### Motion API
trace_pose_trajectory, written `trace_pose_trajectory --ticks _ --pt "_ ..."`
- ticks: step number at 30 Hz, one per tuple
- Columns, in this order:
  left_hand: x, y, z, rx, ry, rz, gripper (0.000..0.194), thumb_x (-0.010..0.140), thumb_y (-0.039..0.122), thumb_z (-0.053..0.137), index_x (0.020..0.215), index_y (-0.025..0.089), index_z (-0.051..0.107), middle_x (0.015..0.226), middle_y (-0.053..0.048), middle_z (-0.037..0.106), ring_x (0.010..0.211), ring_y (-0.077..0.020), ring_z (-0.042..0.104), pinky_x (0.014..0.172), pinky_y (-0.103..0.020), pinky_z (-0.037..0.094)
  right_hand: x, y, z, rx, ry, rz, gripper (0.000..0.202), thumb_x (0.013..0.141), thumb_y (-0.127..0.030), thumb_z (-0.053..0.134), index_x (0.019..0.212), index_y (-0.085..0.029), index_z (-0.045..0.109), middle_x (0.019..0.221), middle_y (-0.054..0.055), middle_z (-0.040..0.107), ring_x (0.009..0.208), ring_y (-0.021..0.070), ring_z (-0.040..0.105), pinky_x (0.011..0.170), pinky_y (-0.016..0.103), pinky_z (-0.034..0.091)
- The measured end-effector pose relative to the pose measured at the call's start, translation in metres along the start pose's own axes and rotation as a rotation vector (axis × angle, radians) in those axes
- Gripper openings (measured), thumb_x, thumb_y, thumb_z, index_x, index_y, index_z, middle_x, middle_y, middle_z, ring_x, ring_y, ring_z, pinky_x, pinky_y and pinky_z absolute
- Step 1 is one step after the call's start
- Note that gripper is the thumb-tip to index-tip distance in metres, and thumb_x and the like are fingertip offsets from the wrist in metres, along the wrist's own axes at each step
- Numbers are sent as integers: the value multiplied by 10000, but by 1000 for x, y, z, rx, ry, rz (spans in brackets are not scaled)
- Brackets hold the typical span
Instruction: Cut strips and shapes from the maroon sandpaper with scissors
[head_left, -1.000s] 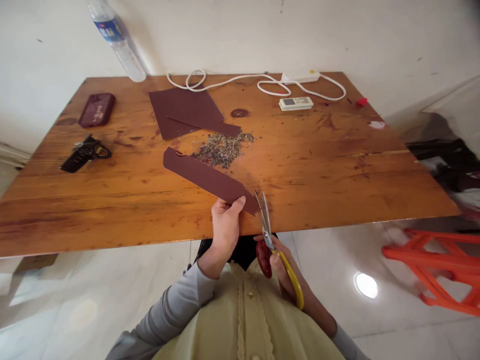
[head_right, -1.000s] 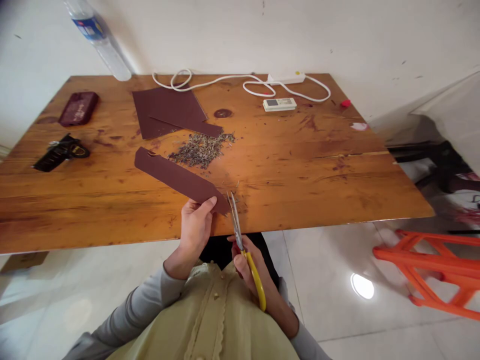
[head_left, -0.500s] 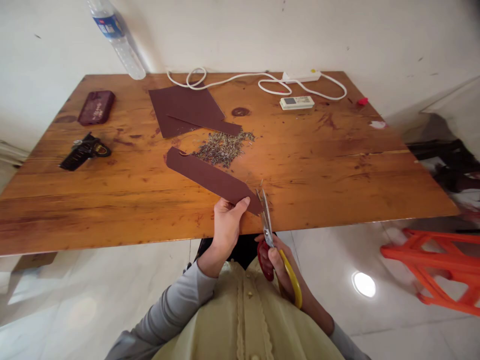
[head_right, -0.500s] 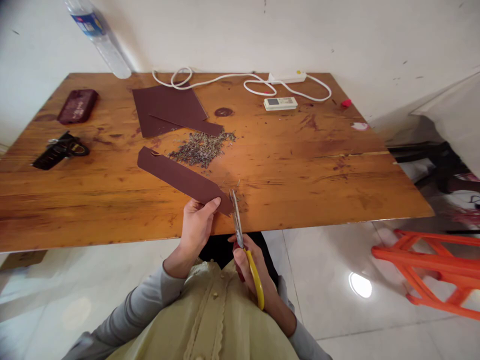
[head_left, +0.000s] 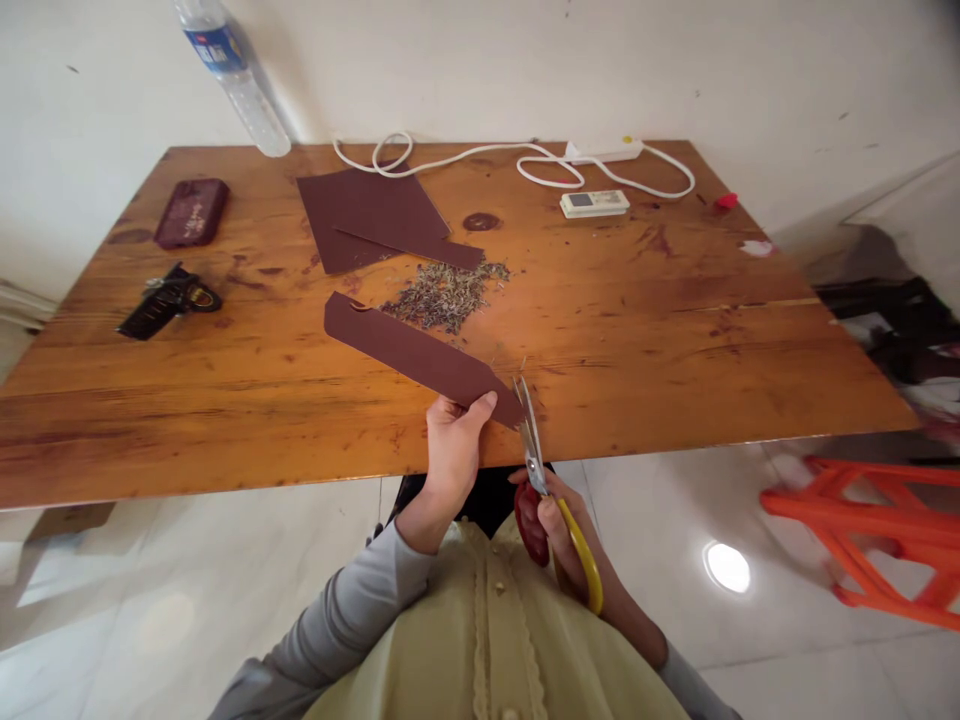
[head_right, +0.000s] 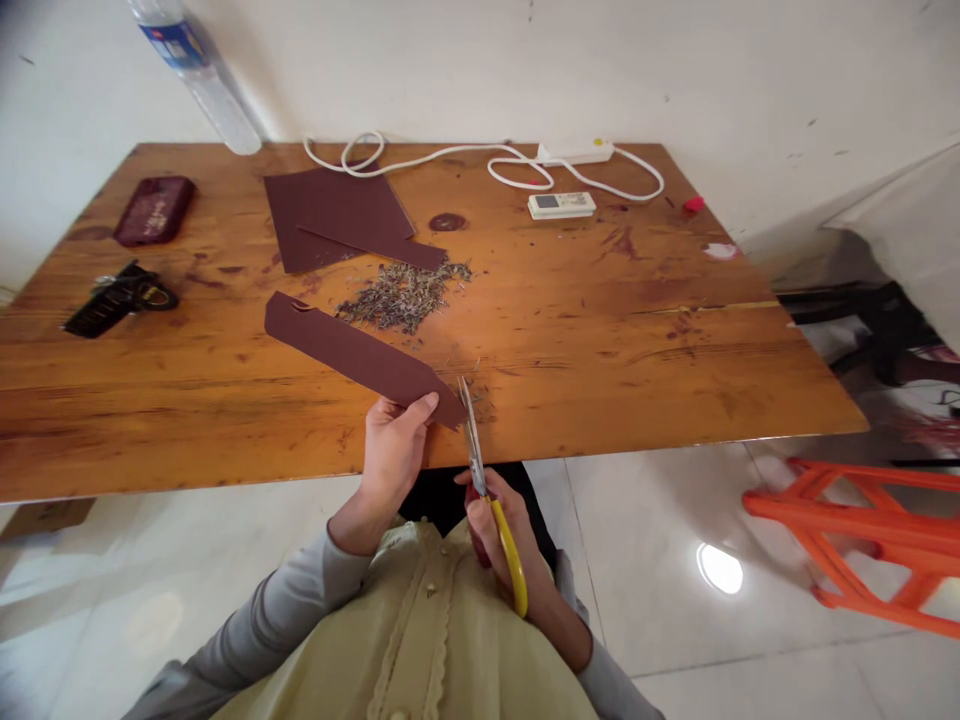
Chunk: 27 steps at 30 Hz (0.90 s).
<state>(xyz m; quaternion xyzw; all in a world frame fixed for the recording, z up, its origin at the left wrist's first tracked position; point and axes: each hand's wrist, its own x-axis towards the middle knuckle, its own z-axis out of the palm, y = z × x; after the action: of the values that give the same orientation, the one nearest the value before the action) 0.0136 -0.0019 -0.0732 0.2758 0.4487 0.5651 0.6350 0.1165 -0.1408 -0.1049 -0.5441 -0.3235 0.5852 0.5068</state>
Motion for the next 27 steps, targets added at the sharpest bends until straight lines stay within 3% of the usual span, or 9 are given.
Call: trace_pose_trajectory --ticks 4,27 --pt "0 -1 1 11 5 25 189 649 274 891 690 202 721 713 19 743 687 -137 639 729 -284 527 2 7 -2 -49 -4 -107 625 914 -805 633 1107 -213 679 679 -58 475 467 108 356 443 263 292" --pt "-1 1 2 19 22 5 184 618 271 883 686 207 725 723 12 740 698 -147 626 735 -296 515 3 10 -2 -62 -14 -83 582 922 -766 644 1132 -224 669 691 -62 461 491 123 356 466 283 297"
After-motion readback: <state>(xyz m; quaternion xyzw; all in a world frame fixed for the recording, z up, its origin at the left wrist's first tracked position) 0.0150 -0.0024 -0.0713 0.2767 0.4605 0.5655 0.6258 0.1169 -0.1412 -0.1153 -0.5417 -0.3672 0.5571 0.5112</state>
